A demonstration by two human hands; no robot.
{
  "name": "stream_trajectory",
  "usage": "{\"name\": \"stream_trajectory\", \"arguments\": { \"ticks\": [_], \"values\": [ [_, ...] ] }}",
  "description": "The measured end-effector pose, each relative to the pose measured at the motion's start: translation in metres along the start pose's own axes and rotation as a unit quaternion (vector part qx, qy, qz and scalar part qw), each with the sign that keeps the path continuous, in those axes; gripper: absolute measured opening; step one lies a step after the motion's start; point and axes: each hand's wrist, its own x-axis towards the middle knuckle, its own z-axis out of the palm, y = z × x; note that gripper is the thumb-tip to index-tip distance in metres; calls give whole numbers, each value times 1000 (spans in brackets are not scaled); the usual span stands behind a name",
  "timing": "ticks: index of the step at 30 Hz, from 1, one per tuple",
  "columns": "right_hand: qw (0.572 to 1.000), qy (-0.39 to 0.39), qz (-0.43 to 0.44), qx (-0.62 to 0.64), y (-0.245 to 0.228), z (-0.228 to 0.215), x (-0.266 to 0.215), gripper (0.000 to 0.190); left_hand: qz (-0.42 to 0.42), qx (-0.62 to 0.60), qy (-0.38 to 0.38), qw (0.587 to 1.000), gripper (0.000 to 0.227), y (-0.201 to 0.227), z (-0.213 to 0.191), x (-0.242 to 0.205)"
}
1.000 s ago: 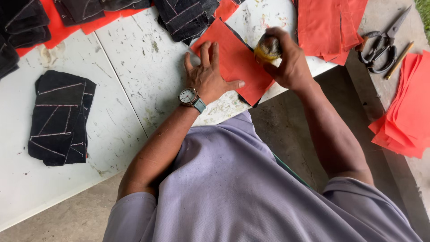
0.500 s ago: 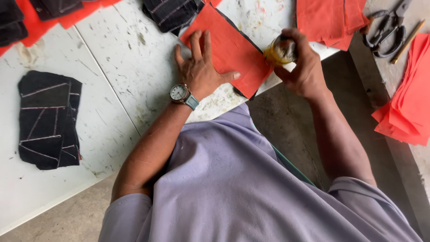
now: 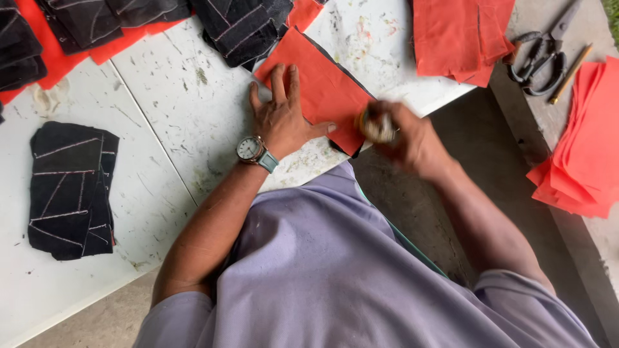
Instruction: The person repeatedly folds a red fabric piece, places it on a black fabric piece, and rubs the surface with a small jar to bond them. The person then stacks the finished pouches on the table.
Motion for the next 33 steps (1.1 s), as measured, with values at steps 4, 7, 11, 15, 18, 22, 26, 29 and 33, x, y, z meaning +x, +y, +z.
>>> {"name": "stream_trajectory", "arguments": {
  "ticks": [4,7,11,15,18,22,26,29,33],
  "values": [
    [996,80,-18,-43,37,3,30,66,2,8,-90,996,127,9,-30,-12],
    [986,149,-63,33,71,14,82,80,65,-36,-143,987,134,27,-37,-34],
    [987,156,29,28,87,58,107,111,227,19,-106,968,95,42,-5,-58],
    [981,191,-24,2,89,63,119,118,271,-69,55,959,36,33,-17,-56],
    [983,168,34,64,95,64,114,109,95,-201,146,964,16,26,-54,-53],
    [971,140,-21,193,103,66,108,117,-26,-414,176,893,26,12,-108,-37],
    [967,152,3,203,105,67,104,121,76,-524,188,827,27,4,-128,-28],
    [974,187,-7,130,106,65,89,121,48,-529,184,827,25,2,-121,-32],
    [964,236,22,120,110,49,71,96,59,-525,186,828,23,-5,-118,-35]
  ]
}}
